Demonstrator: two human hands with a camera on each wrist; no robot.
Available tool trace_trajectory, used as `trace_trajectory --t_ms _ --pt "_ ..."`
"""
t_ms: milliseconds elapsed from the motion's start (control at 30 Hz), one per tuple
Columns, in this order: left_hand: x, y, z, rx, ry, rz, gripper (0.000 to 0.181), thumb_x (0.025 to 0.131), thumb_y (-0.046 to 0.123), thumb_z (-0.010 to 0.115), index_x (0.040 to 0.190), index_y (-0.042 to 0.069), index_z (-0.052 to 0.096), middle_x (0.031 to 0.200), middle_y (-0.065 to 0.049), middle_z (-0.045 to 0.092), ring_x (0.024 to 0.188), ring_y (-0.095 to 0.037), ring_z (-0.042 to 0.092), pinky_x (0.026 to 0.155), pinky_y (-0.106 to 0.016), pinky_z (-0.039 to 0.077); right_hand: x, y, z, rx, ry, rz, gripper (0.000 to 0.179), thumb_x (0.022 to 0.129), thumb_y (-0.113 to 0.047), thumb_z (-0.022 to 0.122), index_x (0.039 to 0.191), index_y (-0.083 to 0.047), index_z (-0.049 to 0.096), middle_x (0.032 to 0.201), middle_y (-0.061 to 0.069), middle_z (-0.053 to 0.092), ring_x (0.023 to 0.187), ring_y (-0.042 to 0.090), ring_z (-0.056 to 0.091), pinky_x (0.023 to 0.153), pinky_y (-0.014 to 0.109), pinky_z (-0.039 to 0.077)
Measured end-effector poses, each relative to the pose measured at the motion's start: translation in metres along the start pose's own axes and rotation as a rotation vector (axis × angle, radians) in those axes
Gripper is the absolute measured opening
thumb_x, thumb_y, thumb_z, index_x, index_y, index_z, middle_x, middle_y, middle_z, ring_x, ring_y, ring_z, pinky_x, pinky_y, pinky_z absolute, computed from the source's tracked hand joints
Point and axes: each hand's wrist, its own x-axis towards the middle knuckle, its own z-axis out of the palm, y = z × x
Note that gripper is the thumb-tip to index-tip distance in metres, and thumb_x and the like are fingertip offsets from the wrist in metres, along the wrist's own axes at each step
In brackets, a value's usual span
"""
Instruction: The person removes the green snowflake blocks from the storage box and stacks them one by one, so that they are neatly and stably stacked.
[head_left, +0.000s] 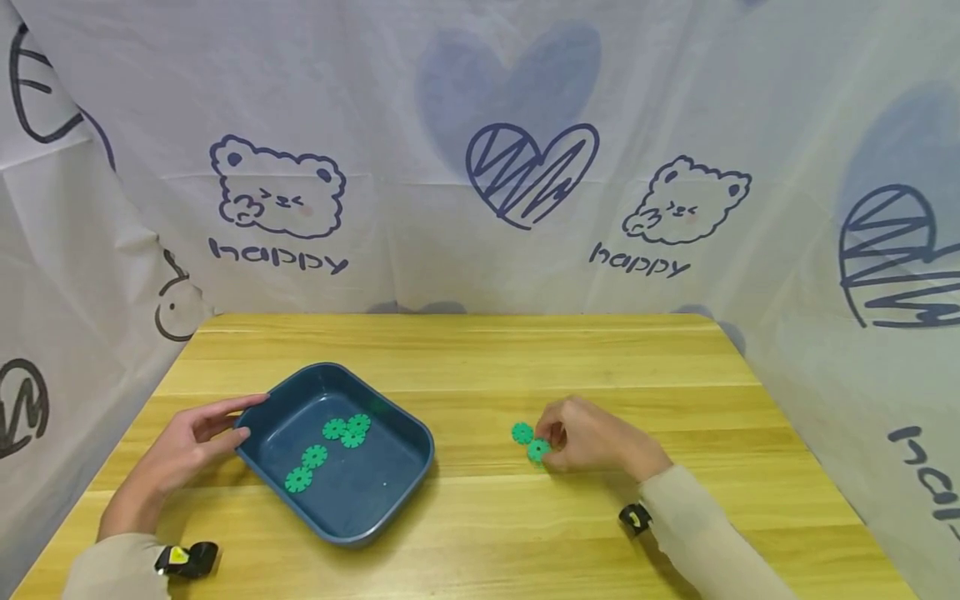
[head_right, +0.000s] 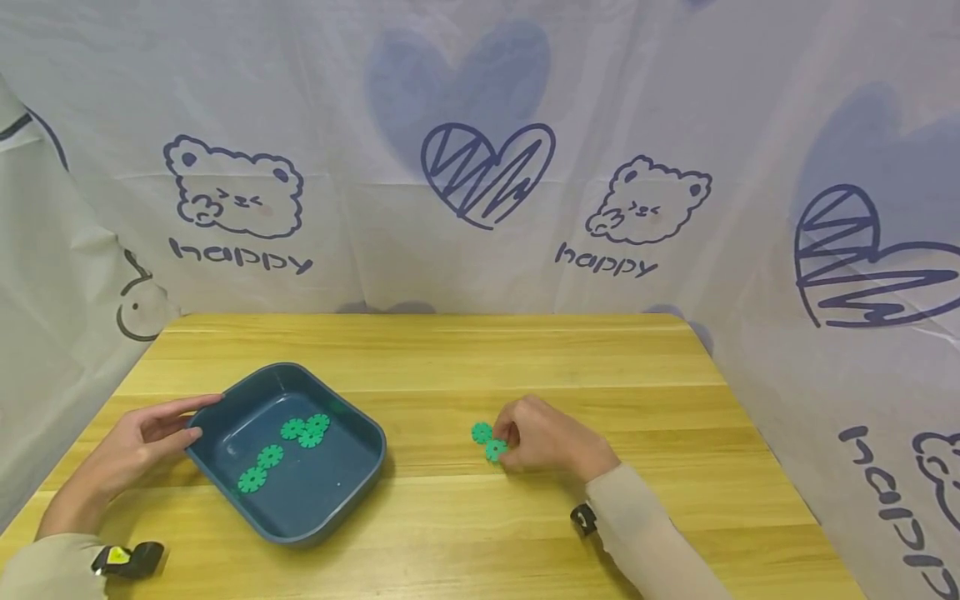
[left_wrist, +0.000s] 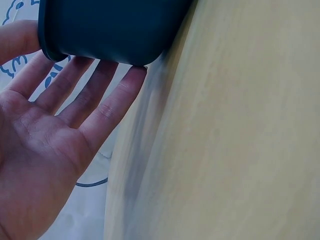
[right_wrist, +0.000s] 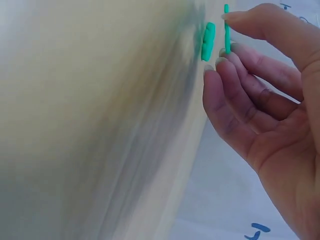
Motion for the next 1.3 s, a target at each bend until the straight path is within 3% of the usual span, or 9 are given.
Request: trace_trajectory --t_ms 400,933,1300 --pt "0.001 0.002 0.001 -0.004 -0.008 0.002 0.045 0.102 0.007 0.061 0.146 -0.002 0.054 0.137 0.035 0.054 0.121 0.02 0.053 0.094 -0.003 0.045 0.025 0.013 -0.004 0.082 0.048 -0.007 0.016 0.083 -0.011 0.084 0.098 -0.007 0.077 0.093 0.002 0.074 0.078 0.007 0.066 0.071 0.02 0.059" --pt "0.001 0.002 0.0 -0.01 -0.003 -0.005 0.045 0.102 0.005 0.061 0.146 -0.002 0.054 0.135 0.035 0.056 0.119 0.019 0.055 0.091 -0.003 0.047 0.03 0.023 0.001 0.082 0.064 -0.044 0.014 0.085 -0.013 0.084 0.098 -0.01 0.079 0.095 0.0 0.074 0.079 0.006 0.065 0.072 0.021 0.059" --pt "0.002 -0.004 0.001 -0.014 0.0 0.018 0.046 0.101 0.002 0.06 0.146 -0.003 0.054 0.136 0.034 0.056 0.119 0.019 0.055 0.092 -0.002 0.046 0.032 0.022 0.005 0.077 0.067 -0.046 0.013 0.085 -0.013 0.084 0.097 -0.01 0.08 0.096 0.001 0.073 0.083 0.015 0.069 0.074 0.021 0.059"
